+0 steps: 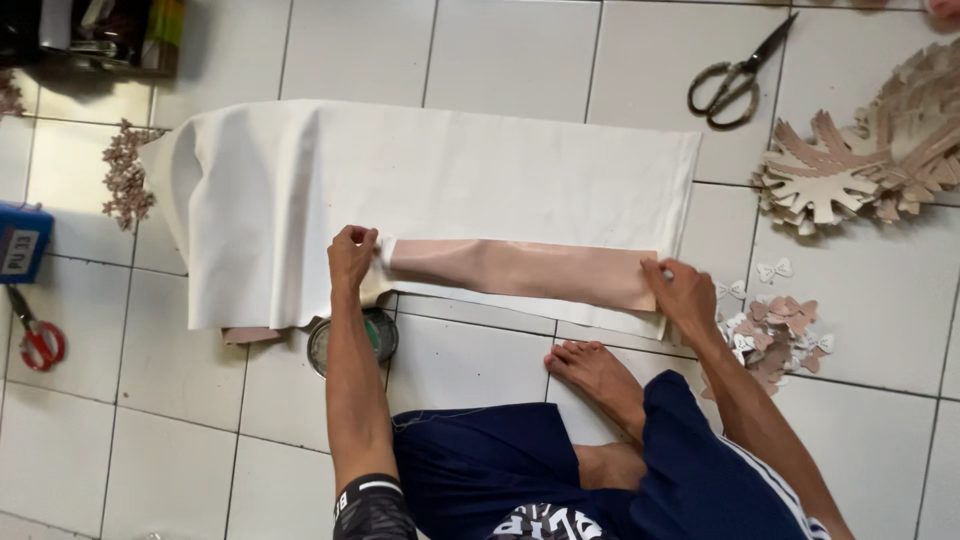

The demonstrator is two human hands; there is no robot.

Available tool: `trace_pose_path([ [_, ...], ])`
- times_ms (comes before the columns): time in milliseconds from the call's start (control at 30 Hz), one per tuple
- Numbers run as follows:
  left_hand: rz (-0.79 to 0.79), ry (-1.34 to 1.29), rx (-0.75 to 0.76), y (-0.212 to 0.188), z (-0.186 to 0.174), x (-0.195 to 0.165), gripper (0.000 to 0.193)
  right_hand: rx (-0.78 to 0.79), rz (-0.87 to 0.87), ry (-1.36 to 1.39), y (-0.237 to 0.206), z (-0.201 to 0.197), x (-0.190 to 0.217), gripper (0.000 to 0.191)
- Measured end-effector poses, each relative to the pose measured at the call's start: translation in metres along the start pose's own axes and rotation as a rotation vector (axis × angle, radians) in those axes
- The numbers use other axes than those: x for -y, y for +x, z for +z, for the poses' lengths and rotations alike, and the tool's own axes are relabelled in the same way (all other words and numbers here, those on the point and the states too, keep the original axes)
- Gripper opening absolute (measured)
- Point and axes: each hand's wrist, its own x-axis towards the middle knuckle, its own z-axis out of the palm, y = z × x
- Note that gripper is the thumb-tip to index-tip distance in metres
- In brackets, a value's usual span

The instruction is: The person sits on the floor and assembles shoe components. They cut a strip of white fabric with scissors, then apply glue from a can to a pink fabric piece and press it onto the white fabric. The person also handles small decorative cutouts and shoe parts.

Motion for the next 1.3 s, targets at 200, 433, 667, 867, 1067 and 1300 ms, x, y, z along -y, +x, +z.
trace_pose_path([
  [200, 0.046, 0.354, 0.126, -0.014, 0.015, -0.013, 0.044, 0.175, 0.067, -0.094, 0.028, 0.002, -0.028, 0.048],
  [433, -0.027, 0.076, 0.119, -0.024, 0.022, -0.018, 0.039, 0.18, 0.047, -0.15, 0.013, -0.006, -0.034, 0.044],
  [667, 0.011, 0.218, 0.173, -0.026, 0.02, -0.011, 0.043, 0.128, 0.112, -0.196, -0.003, -0.014, -0.03, 0.042],
  [867, 0.123, 0.302, -0.032, -0.04, 0.025, -0.005, 0.034, -0.205, 0.041, 0.25, 0.023, -0.014, -0.023, 0.059],
  [1067, 0.048, 0.328, -0.062, -0.044, 0.027, -0.012, 0.028, -0.062, 0.114, 0.198, 0.064, -0.031, -0.008, 0.03],
  [1300, 0.247, 0.438, -0.2, -0.081, 0.002, -0.014, 0.054, -0.428, -0.084, 0.061, 0.124, -0.074, 0.022, 0.031],
])
